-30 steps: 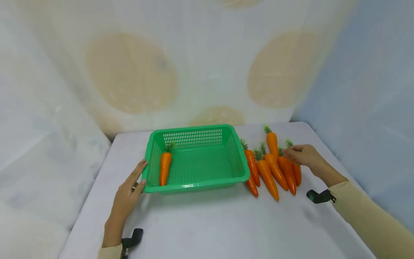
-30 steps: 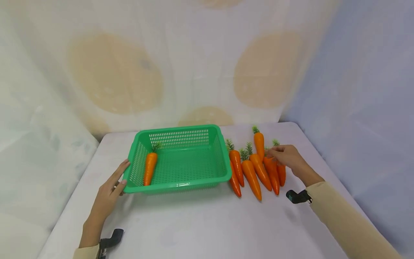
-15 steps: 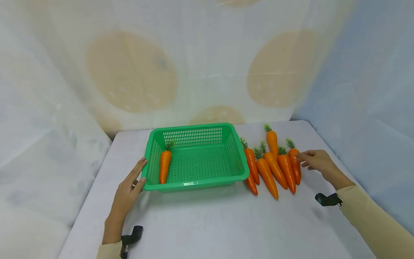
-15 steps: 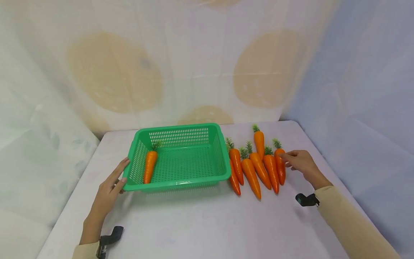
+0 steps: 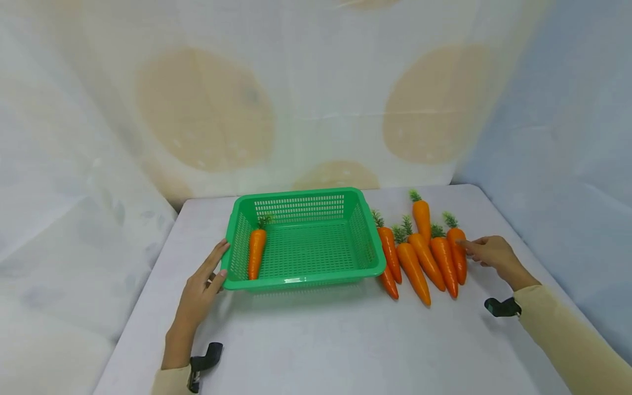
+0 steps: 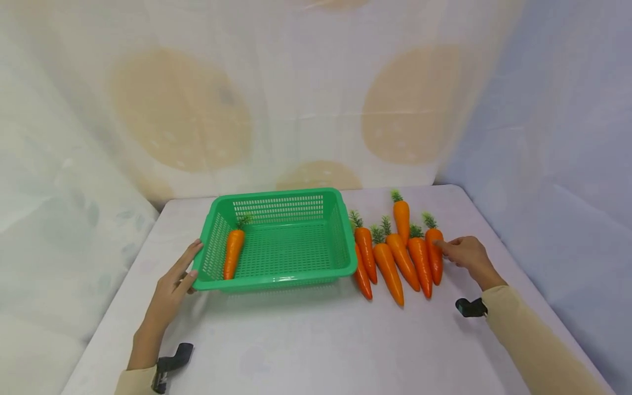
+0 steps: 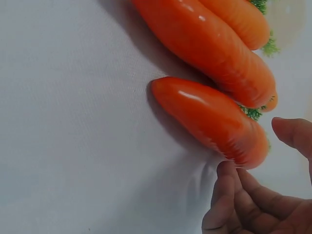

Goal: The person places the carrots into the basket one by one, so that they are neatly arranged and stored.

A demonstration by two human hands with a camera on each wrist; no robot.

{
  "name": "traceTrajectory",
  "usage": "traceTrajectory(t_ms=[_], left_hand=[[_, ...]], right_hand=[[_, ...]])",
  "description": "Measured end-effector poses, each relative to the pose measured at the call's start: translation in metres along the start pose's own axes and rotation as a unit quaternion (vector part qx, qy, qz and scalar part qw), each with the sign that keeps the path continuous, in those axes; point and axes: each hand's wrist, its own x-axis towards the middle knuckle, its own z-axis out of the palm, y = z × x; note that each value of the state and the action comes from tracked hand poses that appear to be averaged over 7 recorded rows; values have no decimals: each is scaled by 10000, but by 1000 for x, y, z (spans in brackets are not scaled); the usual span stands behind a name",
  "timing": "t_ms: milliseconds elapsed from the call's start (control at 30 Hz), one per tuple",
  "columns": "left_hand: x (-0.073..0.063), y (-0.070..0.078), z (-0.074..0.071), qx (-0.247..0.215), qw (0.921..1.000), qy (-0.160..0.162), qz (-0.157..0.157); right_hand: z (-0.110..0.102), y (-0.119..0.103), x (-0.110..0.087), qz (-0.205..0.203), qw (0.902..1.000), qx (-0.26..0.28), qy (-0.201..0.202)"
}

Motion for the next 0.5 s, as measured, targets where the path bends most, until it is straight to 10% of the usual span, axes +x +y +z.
traceTrajectory(t_ms=[500], left_hand=[[0, 2, -1, -193, 9998, -72, 3]], right_hand=[[-6, 2, 10, 240, 9994, -183, -166]])
